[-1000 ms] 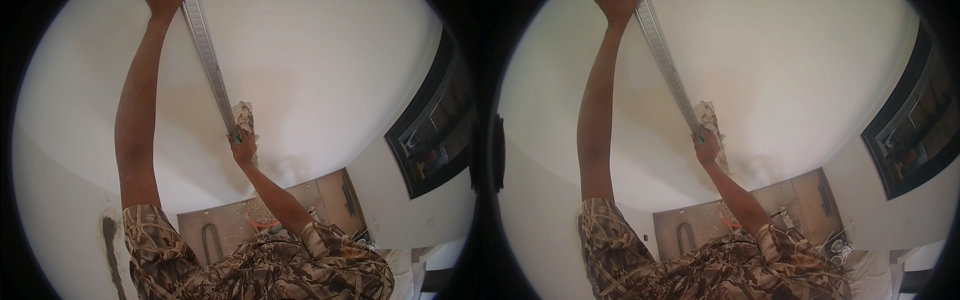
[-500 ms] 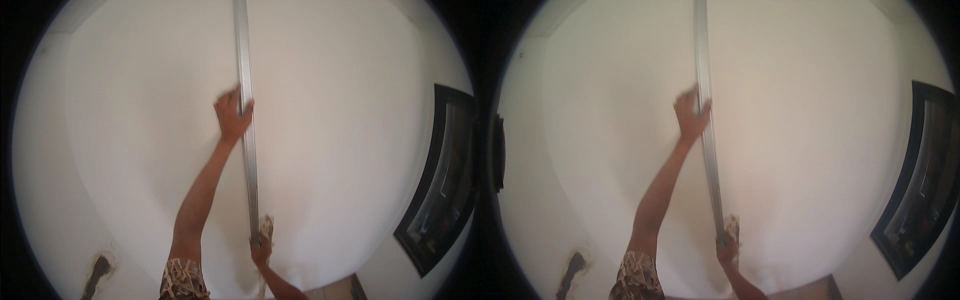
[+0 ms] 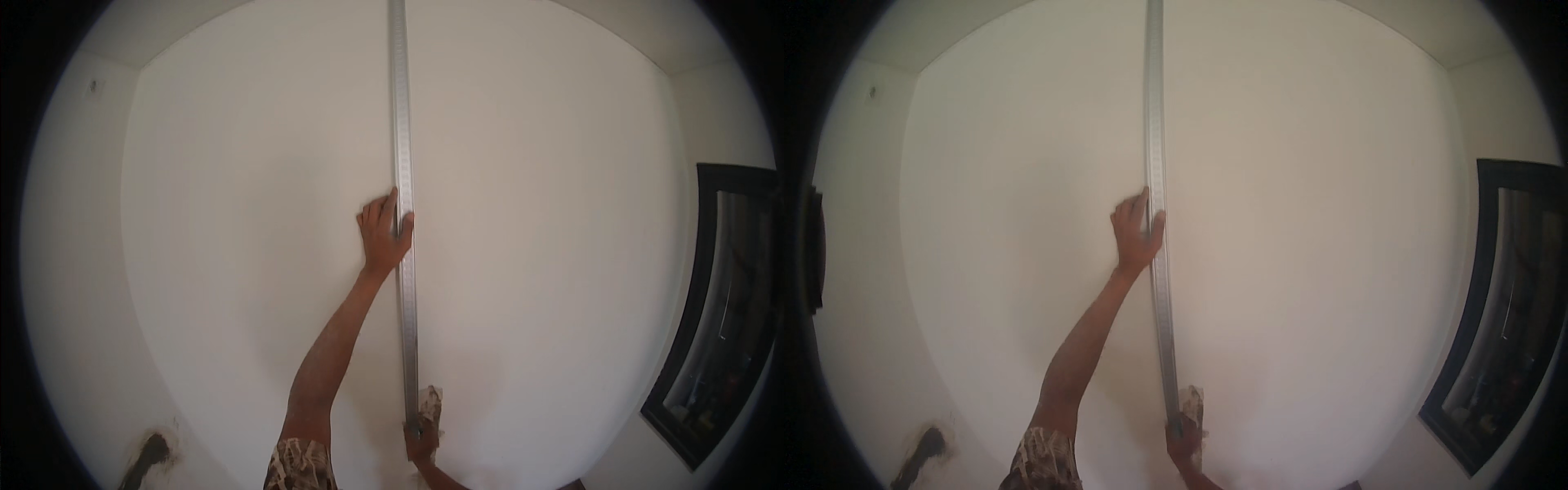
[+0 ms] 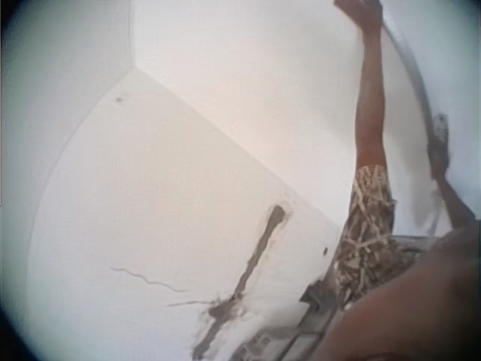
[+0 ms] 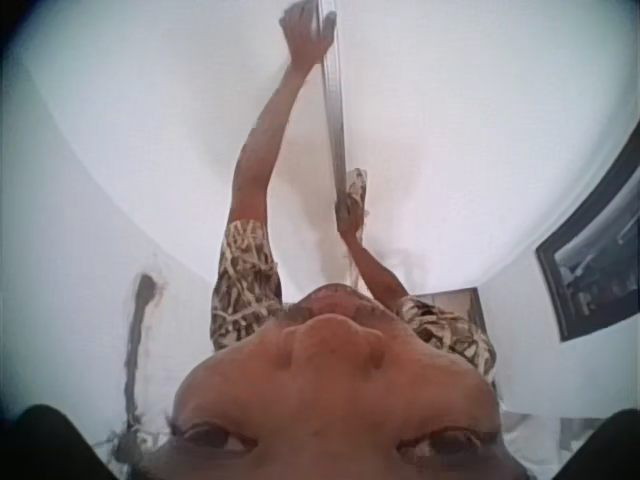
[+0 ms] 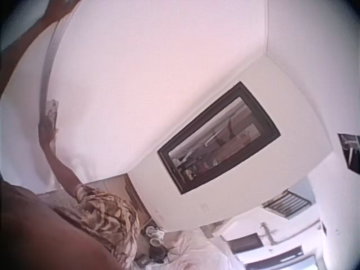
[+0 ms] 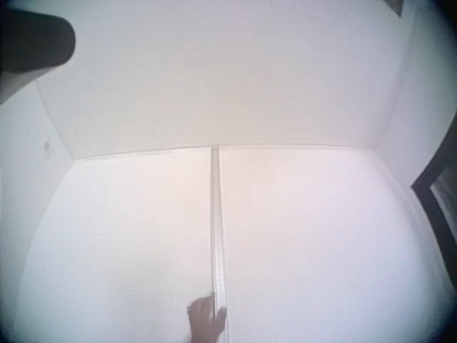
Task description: The person uses a straight edge and a pencil to mark a line on the ceiling and then uses a rotary hammer to drill a groove along that line.
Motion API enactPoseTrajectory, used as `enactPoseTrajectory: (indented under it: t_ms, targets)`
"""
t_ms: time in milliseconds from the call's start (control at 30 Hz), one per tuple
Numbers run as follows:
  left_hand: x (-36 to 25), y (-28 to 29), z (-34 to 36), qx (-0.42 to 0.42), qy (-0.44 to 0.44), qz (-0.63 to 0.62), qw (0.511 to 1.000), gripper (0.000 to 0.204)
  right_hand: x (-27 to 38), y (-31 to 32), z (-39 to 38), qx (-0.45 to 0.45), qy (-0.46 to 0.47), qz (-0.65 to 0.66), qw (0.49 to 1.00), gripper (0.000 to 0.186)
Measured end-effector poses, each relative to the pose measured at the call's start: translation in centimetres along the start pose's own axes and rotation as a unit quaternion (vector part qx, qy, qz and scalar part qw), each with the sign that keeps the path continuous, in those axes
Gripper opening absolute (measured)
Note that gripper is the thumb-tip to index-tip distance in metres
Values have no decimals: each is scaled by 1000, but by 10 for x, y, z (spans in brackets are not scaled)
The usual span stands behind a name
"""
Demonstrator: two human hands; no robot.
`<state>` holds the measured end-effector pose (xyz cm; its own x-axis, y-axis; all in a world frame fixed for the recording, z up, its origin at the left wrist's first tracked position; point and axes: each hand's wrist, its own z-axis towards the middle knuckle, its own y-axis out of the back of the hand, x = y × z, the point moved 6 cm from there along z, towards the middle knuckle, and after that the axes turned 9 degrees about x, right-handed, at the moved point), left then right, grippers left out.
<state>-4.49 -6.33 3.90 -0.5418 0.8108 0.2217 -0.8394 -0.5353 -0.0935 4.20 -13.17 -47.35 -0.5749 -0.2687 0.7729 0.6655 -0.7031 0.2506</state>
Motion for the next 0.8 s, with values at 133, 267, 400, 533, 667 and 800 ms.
enactPoseTrajectory:
  t_ms: [133,267,400,533,667,800]
  targets:
    - [-3,-4,12,17,7,19,1000,54,27,21,-3,-9,4,4,1000,48]
    - [2,-5,27,28,0,23,999,55,42,14,3,-7,-25,-6,1000,49]
    - [16,-11,32,28,-6,43,999,56,54,10,6,-29,4,-17,999,48]
    - [18,-12,21,-18,-15,23,999,54,40,12,22,-25,14,-59,998,49]
    - [15,-1,24,16,19,21,999,50,39,4,12,-8,-33,-30,999,49]
    - [14,10,28,-4,0,20,1000,47,52,3,10,-10,-31,-29,999,49]
